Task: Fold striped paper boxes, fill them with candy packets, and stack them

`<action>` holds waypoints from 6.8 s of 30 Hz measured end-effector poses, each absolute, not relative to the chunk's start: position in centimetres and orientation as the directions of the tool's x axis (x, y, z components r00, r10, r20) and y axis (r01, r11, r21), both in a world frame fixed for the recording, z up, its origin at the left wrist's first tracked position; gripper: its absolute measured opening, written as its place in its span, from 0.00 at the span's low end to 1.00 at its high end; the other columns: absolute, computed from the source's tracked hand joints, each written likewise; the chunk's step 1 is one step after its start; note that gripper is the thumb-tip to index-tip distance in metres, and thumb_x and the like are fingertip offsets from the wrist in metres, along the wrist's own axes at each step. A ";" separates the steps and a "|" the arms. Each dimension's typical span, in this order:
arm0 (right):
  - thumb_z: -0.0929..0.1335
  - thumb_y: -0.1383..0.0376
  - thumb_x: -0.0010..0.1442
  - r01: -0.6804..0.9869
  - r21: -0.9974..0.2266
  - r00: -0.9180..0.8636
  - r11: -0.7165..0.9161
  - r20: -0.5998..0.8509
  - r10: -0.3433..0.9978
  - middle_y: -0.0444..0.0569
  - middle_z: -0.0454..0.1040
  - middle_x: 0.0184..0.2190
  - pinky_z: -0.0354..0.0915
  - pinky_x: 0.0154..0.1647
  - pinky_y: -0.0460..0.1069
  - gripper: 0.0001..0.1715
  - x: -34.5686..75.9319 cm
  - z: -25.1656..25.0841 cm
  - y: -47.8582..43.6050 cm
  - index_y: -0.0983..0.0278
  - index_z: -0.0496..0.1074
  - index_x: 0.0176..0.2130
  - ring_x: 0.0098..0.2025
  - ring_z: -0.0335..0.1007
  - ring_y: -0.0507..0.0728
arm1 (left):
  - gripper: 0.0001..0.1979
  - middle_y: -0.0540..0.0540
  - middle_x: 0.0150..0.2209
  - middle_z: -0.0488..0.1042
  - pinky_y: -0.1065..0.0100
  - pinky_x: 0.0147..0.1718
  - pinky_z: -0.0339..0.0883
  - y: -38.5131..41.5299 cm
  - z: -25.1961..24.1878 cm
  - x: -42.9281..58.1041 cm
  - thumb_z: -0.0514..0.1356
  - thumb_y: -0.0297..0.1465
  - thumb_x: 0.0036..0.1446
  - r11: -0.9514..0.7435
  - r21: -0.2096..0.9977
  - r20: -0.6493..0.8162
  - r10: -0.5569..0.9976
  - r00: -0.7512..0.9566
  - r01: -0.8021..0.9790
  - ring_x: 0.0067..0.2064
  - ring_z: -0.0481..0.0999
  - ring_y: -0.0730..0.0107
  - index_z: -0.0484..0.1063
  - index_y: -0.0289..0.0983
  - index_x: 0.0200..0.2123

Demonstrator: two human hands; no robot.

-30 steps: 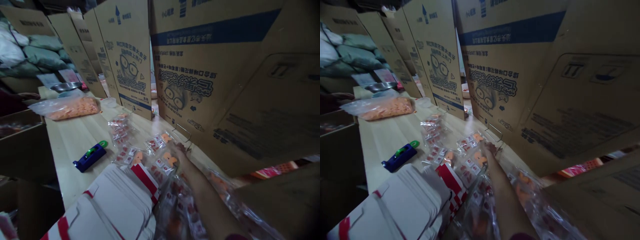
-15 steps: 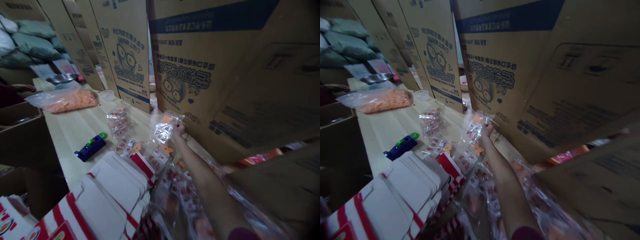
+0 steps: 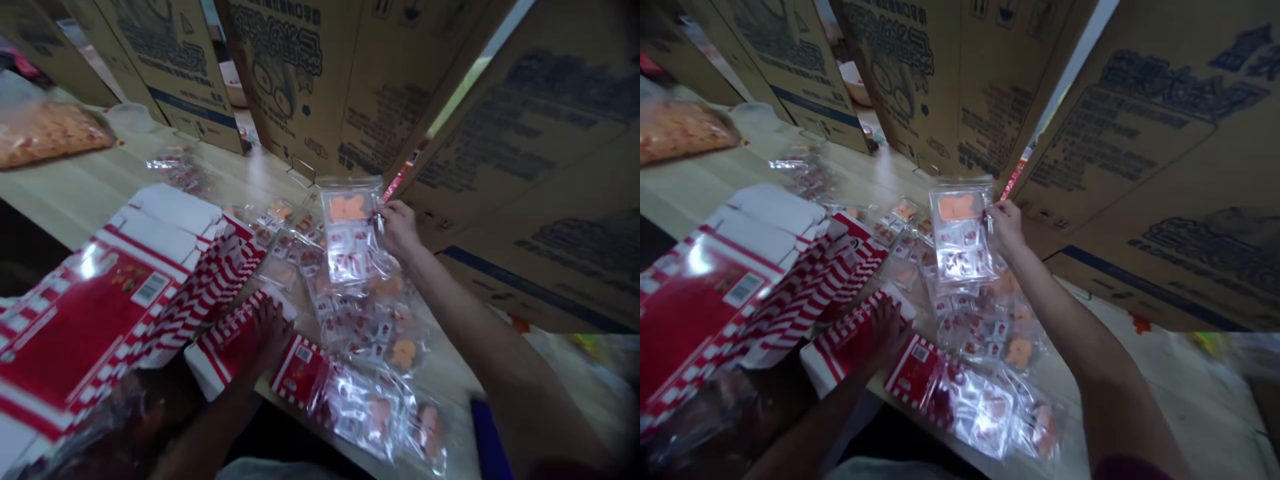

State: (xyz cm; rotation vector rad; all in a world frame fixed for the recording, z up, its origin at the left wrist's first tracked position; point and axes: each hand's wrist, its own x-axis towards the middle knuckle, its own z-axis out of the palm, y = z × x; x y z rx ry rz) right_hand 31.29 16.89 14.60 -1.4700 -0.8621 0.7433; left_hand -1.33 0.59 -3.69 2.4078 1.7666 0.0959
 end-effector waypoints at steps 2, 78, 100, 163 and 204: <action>0.71 0.66 0.46 0.008 -1.000 0.480 -0.016 -0.011 0.877 0.36 0.62 0.18 0.58 0.21 0.43 0.12 33.1 15.6 10.9 0.61 0.61 0.25 0.19 0.60 0.49 | 0.28 0.28 0.64 0.57 0.41 0.62 0.41 0.8 -2.9 -1.2 0.52 0.42 0.61 -0.281 0.128 -0.090 0.952 0.293 0.951 0.66 0.52 0.38 0.64 0.29 0.58; 0.68 0.64 0.61 0.808 -0.579 -0.069 0.108 0.089 0.994 0.52 0.69 0.53 0.40 0.61 0.70 0.10 21.3 -1.9 -30.7 0.54 0.77 0.42 0.58 0.57 0.67 | 0.59 0.28 0.62 0.55 0.37 0.61 0.41 -19.1 -3.1 -6.3 0.70 0.44 0.28 -0.919 0.115 0.074 0.386 0.920 0.376 0.63 0.52 0.34 0.51 0.37 0.65; 0.65 0.52 0.59 0.609 -0.789 0.295 -0.086 0.125 0.947 0.46 0.61 0.63 0.46 0.64 0.69 0.38 14.1 -4.6 -36.1 0.39 0.46 0.64 0.65 0.54 0.69 | 0.58 0.31 0.62 0.55 0.39 0.59 0.44 -20.3 -3.5 -5.5 0.70 0.46 0.29 -0.863 0.200 0.081 0.485 0.871 0.463 0.62 0.53 0.33 0.52 0.41 0.65; 0.70 0.61 0.58 -0.093 -0.995 0.606 -0.037 -0.086 0.791 0.47 0.74 0.37 0.67 0.41 0.50 0.16 21.6 -2.9 -40.9 0.59 0.73 0.47 0.39 0.71 0.58 | 0.10 0.49 0.29 0.75 0.70 0.31 0.66 -25.3 -1.2 6.7 0.63 0.35 0.52 0.224 0.973 -0.186 0.632 0.752 0.053 0.31 0.73 0.70 0.74 0.37 0.37; 0.70 0.62 0.58 0.209 -0.978 0.501 -0.015 0.094 0.860 0.51 0.79 0.36 0.69 0.43 0.54 0.06 22.2 -2.9 -38.3 0.60 0.76 0.31 0.39 0.75 0.60 | 0.07 0.44 0.31 0.76 0.66 0.36 0.68 -24.5 -2.0 5.0 0.59 0.31 0.58 -0.440 0.892 0.236 0.647 0.725 0.102 0.34 0.75 0.66 0.76 0.37 0.30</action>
